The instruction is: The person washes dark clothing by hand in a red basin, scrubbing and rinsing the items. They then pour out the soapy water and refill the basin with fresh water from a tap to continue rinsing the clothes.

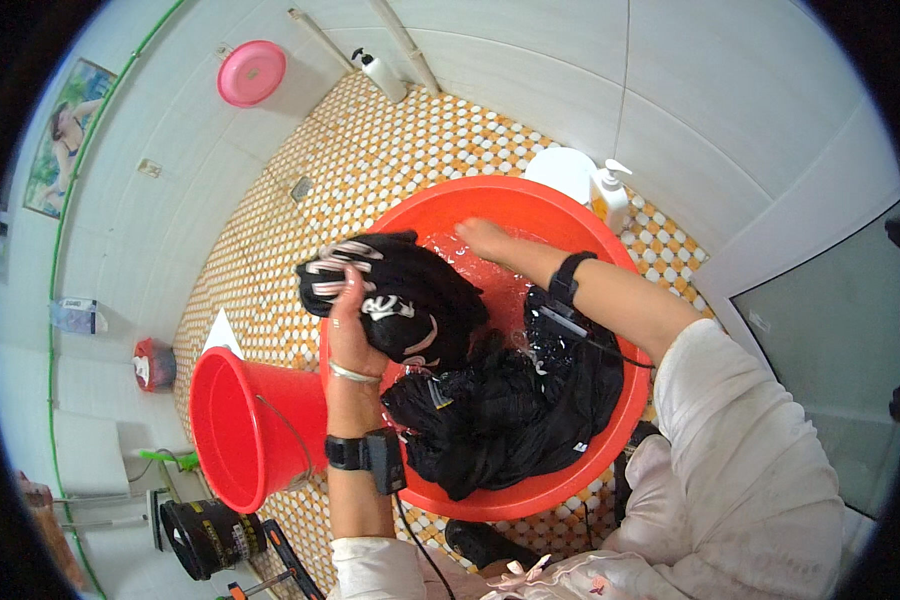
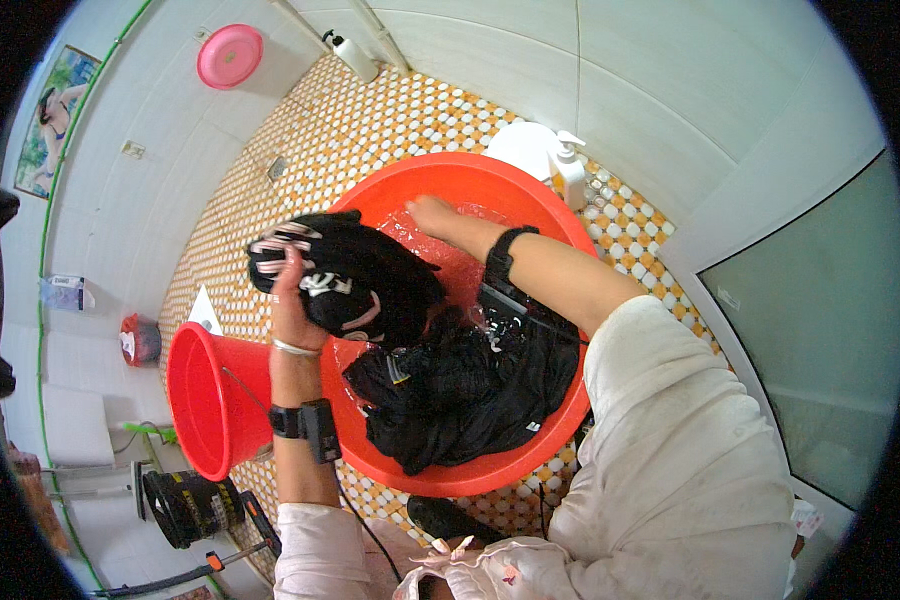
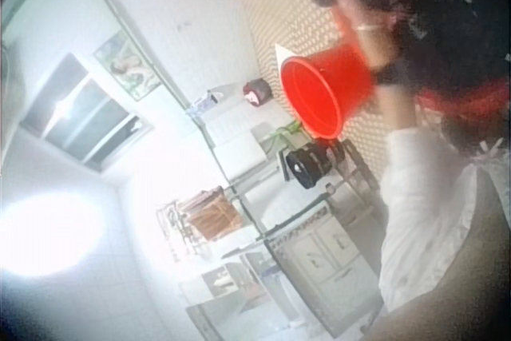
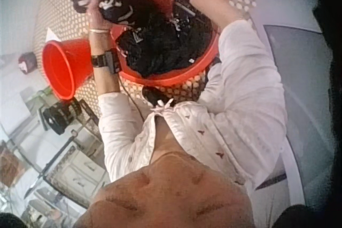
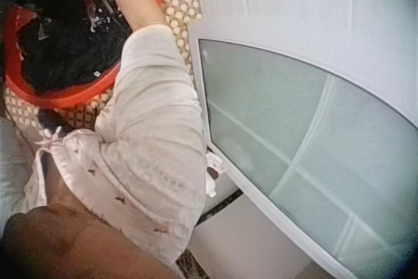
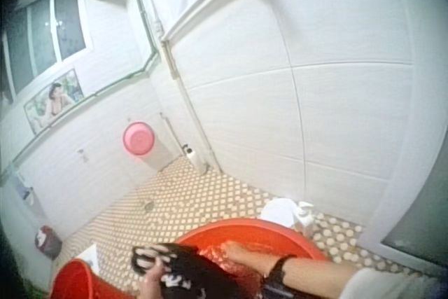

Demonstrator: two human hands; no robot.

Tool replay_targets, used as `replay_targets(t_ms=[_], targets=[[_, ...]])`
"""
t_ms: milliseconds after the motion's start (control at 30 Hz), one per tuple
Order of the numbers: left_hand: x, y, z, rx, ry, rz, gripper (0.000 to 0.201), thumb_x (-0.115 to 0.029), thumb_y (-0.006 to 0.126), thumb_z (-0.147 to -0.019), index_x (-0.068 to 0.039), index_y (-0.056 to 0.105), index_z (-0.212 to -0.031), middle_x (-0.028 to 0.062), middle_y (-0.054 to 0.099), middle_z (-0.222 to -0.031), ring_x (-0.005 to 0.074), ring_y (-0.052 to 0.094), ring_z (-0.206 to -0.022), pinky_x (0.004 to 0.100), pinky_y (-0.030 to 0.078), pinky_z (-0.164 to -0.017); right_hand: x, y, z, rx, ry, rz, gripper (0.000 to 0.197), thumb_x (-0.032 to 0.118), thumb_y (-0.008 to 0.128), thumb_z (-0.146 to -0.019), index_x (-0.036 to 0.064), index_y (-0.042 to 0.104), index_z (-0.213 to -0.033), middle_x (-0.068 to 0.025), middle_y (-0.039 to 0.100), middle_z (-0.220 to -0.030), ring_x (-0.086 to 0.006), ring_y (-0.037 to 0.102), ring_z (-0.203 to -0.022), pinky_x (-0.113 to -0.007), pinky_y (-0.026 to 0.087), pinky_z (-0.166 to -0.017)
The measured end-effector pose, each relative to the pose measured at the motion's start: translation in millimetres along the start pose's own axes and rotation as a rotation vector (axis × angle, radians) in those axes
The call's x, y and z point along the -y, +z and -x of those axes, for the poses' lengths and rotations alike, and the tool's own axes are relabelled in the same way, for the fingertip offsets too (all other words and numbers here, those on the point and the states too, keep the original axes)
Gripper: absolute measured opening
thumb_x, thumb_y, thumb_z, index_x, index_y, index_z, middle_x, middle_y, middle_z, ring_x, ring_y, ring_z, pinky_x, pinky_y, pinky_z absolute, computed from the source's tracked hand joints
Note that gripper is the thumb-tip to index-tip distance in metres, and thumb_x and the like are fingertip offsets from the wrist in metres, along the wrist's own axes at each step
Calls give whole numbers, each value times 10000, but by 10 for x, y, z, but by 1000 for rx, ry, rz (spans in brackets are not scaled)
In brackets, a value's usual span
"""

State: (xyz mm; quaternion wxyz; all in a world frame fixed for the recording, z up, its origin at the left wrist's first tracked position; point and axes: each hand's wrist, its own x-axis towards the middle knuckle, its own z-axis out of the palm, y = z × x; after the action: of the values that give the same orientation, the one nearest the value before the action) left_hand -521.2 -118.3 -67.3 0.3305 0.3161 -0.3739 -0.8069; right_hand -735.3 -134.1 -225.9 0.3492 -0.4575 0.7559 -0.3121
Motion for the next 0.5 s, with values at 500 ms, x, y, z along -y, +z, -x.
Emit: replay_targets(t_ms=[500], targets=[[-473,-524,194,-155,230,-7,378,-367,489,-908,-60,541,-1122,107,617,-1047,244,625,-906,380,523,-787,222,47,737,612,183,-1192,604,506,616,-775,80,529,-1195,-99,520,-1250,-266,470,-1155,-434,382,-954]])
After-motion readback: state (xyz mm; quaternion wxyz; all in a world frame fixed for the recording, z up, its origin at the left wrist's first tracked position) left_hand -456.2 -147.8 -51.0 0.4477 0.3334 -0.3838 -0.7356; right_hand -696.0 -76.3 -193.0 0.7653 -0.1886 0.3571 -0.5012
